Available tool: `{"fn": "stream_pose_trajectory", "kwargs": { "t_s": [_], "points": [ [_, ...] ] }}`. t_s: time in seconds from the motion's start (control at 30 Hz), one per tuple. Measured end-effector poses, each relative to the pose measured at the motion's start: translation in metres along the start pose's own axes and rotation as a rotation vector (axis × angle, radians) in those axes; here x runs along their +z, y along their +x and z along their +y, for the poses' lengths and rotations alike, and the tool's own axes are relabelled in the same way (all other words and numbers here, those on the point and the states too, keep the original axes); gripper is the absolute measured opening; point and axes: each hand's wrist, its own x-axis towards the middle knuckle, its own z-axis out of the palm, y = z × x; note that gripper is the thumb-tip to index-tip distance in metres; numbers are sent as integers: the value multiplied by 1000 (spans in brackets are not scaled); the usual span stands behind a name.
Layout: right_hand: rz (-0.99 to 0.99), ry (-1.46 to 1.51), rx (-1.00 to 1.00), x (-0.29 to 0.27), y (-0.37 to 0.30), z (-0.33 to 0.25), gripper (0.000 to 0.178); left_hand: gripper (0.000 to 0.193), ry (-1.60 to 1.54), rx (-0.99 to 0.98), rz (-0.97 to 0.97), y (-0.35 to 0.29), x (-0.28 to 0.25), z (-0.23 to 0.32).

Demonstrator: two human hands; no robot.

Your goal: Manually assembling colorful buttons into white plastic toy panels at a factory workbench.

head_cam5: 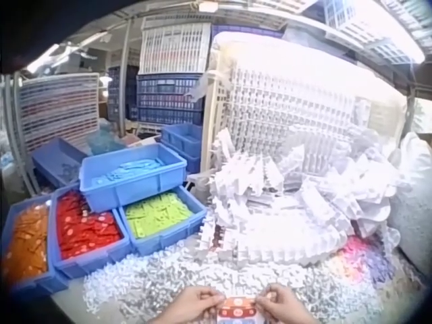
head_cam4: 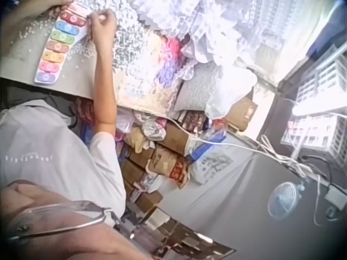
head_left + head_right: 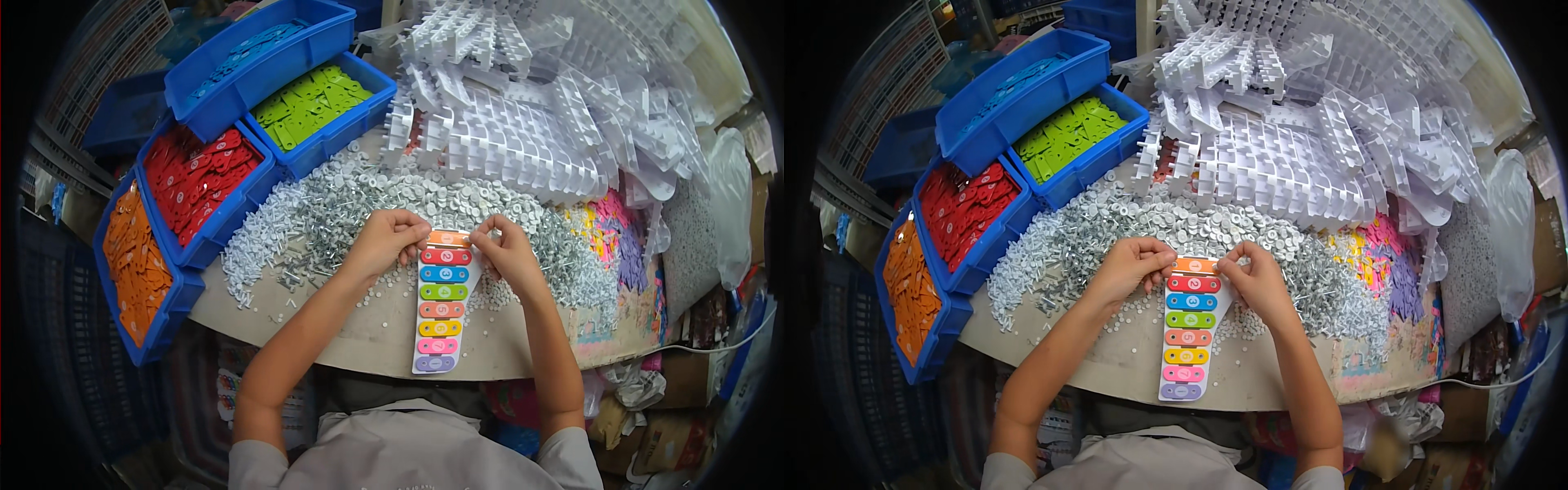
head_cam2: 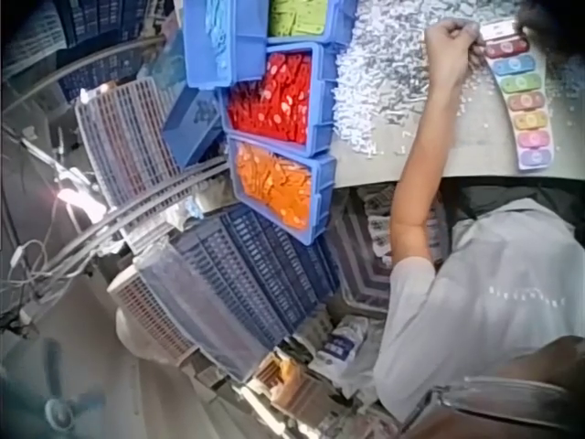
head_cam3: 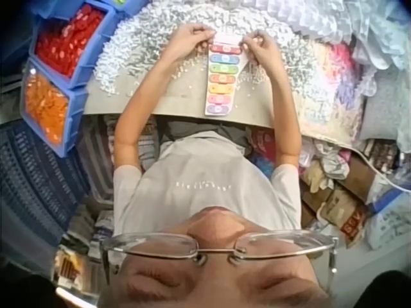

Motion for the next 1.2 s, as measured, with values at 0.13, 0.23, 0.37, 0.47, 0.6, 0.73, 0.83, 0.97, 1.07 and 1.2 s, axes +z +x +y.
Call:
{"fn": "stream_pose_trajectory", "kwargs": {
  "t_s": [0.13, 0.23, 0.37, 0.47, 0.6, 0.73, 0.83, 0.97, 1.07, 1.2],
  "points": [
    [126, -326, -94, 0, 2, 4, 23, 17, 42, 9, -4, 1, 1, 2],
    [127, -372, -83, -3, 3, 7, 27, 16, 34, 15, -48, 2, 1, 4],
    [113, -419, -109, -6, 3, 5, 30, 20, 118, -20, -48, 2, 5, 5],
    [43, -455, -79, -10, 10, 5, 33, 27, 324, 94, 34, 17, -4, -23],
    [-14, -454, 38, -14, 18, -3, 36, 43, 610, 24, 9, 25, -5, -18],
    [-114, -462, 96, -22, 30, -1, 37, 34, 294, -267, -67, 23, 1, 6],
    [-135, -471, 84, -23, 31, 0, 38, 31, 268, -272, -80, 22, 4, 8],
    [-121, -604, 25, -23, 33, 3, 37, 30, 347, -172, -25, 29, 3, -7],
    [-128, -594, -14, -19, 32, 3, 34, 30, 431, -47, 22, 30, -2, -24],
    [274, -654, -265, -7, -11, 4, 23, 33, 599, 256, 244, 1, 12, -30]
  ]
}}
